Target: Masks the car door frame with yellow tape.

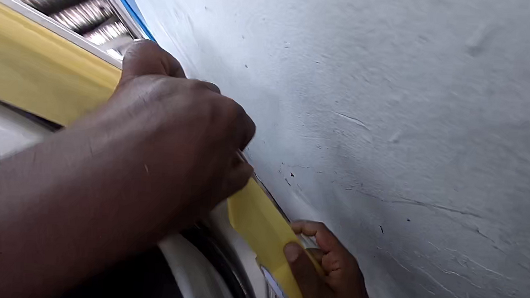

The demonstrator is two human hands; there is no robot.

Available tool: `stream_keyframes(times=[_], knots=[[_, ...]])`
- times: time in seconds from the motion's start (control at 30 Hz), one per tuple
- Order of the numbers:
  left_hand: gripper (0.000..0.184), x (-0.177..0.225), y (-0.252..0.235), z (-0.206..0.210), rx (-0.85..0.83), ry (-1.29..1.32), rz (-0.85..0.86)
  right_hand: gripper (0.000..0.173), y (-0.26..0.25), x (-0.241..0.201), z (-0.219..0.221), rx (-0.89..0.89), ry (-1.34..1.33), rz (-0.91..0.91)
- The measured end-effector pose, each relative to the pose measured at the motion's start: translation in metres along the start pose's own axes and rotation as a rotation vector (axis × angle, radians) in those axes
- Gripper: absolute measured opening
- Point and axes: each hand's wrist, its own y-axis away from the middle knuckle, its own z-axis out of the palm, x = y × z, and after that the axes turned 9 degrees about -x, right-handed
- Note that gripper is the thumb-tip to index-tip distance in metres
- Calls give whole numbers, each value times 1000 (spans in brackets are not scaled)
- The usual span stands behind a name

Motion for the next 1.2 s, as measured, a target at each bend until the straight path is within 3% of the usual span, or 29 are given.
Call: stream_keyframes(times=[0.07, 0.2, 0.37, 0.5, 0.7, 0.87, 1.03, 1.2], knots=[[36, 1, -6, -10, -25, -74, -1, 26, 0, 8, -3, -40, 112, 32], [28, 30, -20, -54, -412, -120, -237, 33, -20, -1, -11, -243, 242, 183], [33, 47, -27, -46, -400, -129, -311, 44, -39, -10, -11, -386, 305, 321], [36, 56, -39, -51, -600, -181, -418, 47, -60, -24, -8, -498, 374, 431], [41, 72, -23, -32, -440, -305, -464, 53, -63, -21, -12, -550, 383, 429], [43, 88, -27, -27, -498, -346, -507, 56, -59, -35, -10, -536, 433, 457], [32, 81, -22, -18, -507, -299, -357, 48, -66, -20, -19, -514, 369, 393], [32, 61, -16, -36, -520, -158, -317, 40, -26, -31, -54, -400, 341, 290]])
